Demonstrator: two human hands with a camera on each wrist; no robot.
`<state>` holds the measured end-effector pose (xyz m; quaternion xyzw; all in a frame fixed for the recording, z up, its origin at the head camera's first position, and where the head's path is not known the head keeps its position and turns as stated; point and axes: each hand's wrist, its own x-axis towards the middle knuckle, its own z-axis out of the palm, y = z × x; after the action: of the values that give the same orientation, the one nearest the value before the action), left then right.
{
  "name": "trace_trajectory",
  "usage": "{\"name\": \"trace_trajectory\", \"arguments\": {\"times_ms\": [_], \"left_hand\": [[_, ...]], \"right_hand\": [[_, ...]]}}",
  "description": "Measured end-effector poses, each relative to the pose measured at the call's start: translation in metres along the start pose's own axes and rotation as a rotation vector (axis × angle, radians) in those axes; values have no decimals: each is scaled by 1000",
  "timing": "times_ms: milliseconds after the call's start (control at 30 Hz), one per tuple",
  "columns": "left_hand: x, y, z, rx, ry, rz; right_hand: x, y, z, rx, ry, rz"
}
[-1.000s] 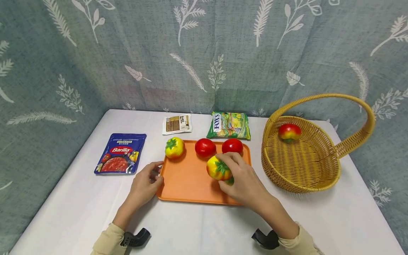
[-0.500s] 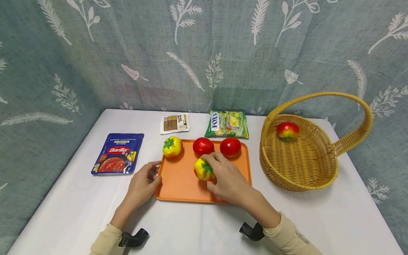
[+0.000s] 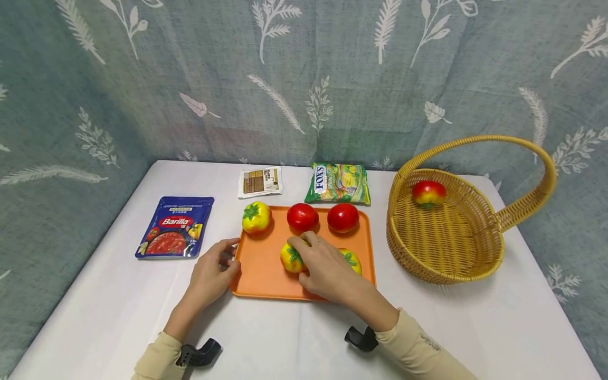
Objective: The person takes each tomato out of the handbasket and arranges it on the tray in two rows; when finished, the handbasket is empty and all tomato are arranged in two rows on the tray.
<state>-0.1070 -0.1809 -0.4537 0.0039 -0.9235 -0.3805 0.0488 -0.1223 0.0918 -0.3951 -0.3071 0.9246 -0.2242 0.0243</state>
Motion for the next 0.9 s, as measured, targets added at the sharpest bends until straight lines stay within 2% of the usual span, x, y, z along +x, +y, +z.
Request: {"name": "trace_trajectory", "arguments": {"times_ms": [133,333,533,733,900], "left_hand": [[3,1,-3,9,14,6],[-1,0,0,9,-8,-23],[-1,1,0,8,21,7],[1,1,-2,12,20,11],[0,-1,0,7,9,3]], "right_hand": [[3,0,0,-15,-16,-11],[0,1,1,-21,-66,-21],[0,0,-1,-41,-67,-11],[0,-2,-5,-25,-87,12],[-6,1,-10,-25,-61,-19]]}}
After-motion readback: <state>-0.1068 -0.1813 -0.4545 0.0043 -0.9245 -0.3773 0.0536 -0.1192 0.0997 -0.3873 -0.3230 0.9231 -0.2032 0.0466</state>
